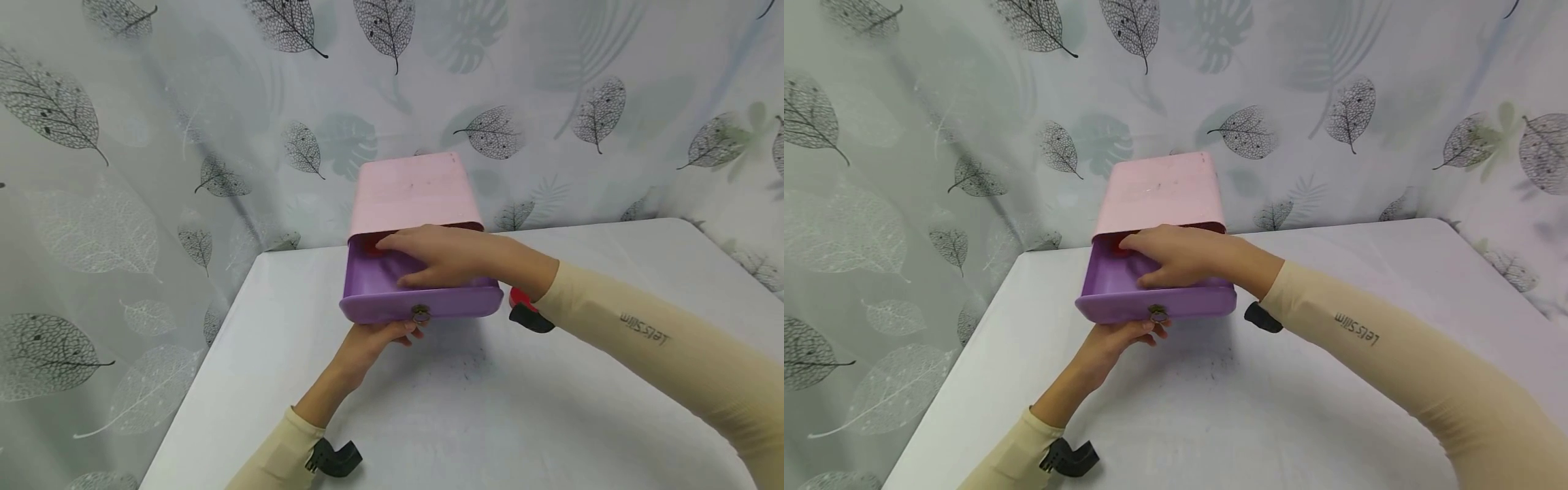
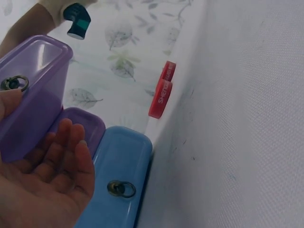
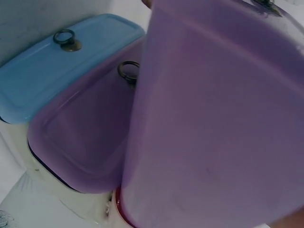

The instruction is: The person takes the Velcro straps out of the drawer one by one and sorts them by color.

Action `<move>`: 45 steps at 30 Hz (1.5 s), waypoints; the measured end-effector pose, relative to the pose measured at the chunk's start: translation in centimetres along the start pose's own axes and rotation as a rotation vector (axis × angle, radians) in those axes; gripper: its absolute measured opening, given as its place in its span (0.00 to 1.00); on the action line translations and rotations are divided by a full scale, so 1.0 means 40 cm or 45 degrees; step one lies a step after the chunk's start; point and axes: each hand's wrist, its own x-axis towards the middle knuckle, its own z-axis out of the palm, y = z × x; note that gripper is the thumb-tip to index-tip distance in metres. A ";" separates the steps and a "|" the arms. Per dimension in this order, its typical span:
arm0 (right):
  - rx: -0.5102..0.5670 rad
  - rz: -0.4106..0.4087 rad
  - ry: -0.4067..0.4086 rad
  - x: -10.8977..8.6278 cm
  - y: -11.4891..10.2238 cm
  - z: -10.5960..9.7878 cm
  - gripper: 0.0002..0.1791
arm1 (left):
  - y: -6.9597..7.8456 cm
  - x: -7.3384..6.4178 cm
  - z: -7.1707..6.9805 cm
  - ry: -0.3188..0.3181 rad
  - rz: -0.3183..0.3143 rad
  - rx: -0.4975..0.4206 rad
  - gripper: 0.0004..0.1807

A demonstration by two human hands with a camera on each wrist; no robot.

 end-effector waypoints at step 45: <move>0.068 -0.116 0.136 0.041 0.047 0.043 0.11 | -0.006 0.004 0.005 -0.011 0.022 0.005 0.19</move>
